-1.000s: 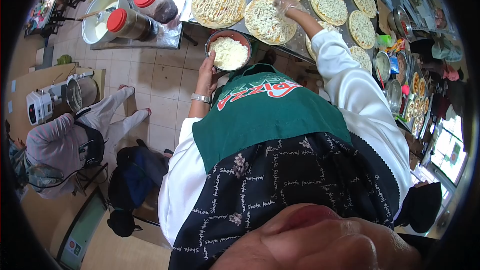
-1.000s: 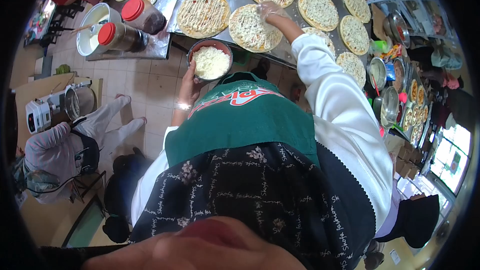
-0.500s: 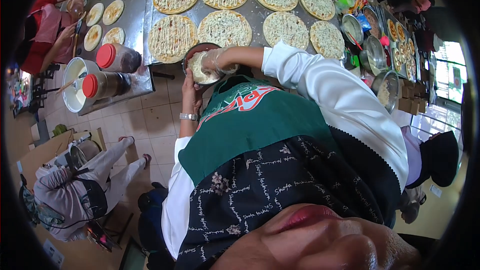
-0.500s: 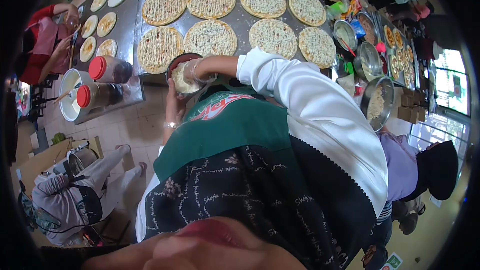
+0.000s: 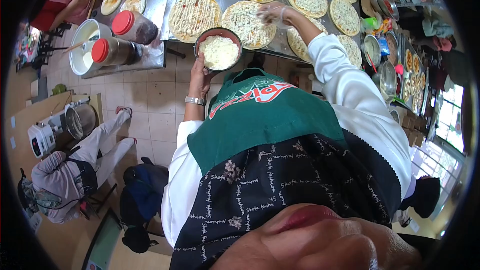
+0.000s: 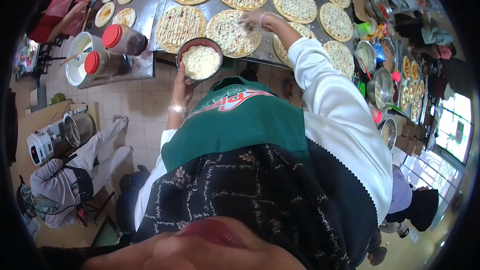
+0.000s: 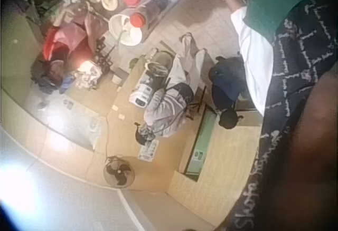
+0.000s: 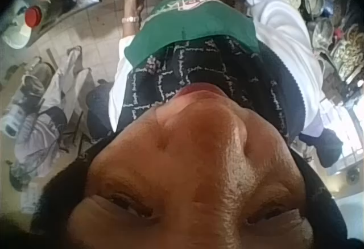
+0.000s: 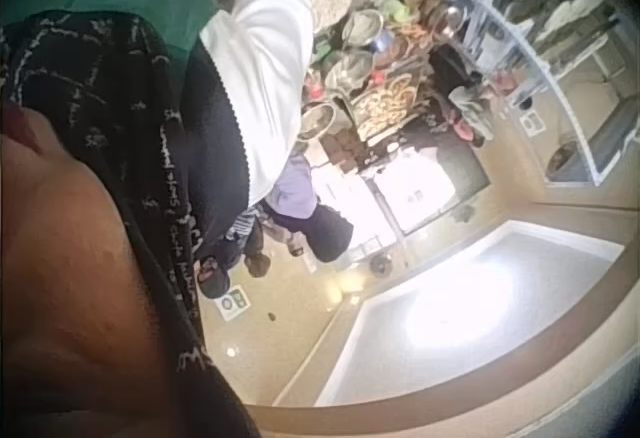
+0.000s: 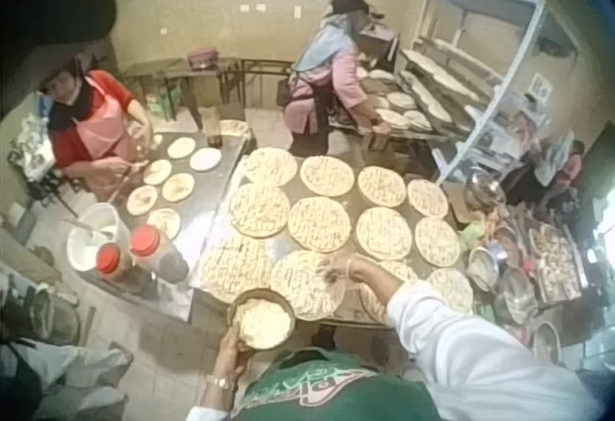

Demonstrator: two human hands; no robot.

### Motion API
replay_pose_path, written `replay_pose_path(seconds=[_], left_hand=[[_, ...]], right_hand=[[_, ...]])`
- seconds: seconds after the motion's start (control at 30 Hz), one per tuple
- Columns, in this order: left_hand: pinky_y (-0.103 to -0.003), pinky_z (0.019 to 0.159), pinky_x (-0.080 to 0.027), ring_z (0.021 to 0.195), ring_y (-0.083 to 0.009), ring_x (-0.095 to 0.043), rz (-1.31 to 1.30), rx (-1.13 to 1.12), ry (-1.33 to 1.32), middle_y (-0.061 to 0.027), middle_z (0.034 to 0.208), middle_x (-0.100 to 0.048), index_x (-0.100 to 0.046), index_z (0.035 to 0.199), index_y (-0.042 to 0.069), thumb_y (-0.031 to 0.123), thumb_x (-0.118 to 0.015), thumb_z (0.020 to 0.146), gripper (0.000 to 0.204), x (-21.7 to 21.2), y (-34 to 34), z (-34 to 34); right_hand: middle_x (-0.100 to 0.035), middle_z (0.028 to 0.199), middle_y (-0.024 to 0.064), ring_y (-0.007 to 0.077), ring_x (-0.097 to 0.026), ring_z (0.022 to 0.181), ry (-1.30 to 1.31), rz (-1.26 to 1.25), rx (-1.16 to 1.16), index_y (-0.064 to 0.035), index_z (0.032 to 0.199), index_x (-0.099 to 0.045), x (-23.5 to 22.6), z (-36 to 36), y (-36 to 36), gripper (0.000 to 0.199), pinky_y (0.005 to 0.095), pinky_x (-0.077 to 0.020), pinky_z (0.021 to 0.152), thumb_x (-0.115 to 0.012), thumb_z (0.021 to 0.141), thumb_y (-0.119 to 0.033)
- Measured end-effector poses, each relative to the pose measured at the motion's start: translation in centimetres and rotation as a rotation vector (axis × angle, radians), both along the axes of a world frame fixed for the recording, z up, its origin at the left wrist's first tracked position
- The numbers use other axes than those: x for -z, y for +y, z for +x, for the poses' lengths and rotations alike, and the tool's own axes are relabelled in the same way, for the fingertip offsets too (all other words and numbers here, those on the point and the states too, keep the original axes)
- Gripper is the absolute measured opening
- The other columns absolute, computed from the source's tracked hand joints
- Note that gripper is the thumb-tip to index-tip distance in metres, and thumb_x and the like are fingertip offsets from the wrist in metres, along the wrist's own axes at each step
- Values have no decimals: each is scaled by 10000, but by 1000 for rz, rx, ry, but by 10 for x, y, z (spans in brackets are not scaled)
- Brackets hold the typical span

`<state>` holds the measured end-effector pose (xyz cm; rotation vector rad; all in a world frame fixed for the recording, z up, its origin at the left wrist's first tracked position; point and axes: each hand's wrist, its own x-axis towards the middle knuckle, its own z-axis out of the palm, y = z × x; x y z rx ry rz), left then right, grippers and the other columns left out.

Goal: Assembling multiple small pizzas by sprinkling shredded cheese on prepared dough bases.

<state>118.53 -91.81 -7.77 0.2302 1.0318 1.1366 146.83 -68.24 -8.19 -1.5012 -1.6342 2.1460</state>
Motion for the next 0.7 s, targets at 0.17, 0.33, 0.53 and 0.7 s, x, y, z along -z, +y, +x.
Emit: replay_pose_path(seconds=[0.17, 0.33, 0.53, 0.7], left_hand=[[-441, 875, -464, 1101, -220, -524, -31, -143, -9, -108, 1237, -507, -401, 1276, 27, 481, -541, 856, 635, 3, -18, -13], [-414, 926, -420, 1102, -164, -504, -24, -199, 28, -61, 1269, -478, -334, 1340, 87, 514, -480, 875, 647, -2, -40, -21], [-443, 891, -454, 1131, -232, -503, -37, -300, 16, -115, 1262, -483, -384, 1295, 33, 494, -561, 837, 674, -5, -47, -20], [-449, 911, -434, 1151, -238, -482, -83, -353, 24, -116, 1269, -476, -384, 1296, 31, 498, -566, 833, 683, 4, -66, -22]], right_hand=[[-648, 879, 103, 168, -599, 735, -390, 334, -68, -4, 951, -662, 38, 19, 34, 274, 296, -505, 539, -637, 679, -2], [-672, 802, 78, 157, -602, 631, -615, 811, -621, -88, 925, -695, 44, -6, 63, 259, 318, -499, 565, -688, 667, -69], [-662, 947, 107, 272, -636, 840, -811, 1083, -754, -170, 971, -684, 69, -32, 99, 250, 377, -496, 732, -517, 829, -290], [-661, 915, 116, 258, -638, 797, -437, 988, -798, -119, 954, -672, 32, -100, 81, 214, 350, -486, 703, -580, 786, -216]])
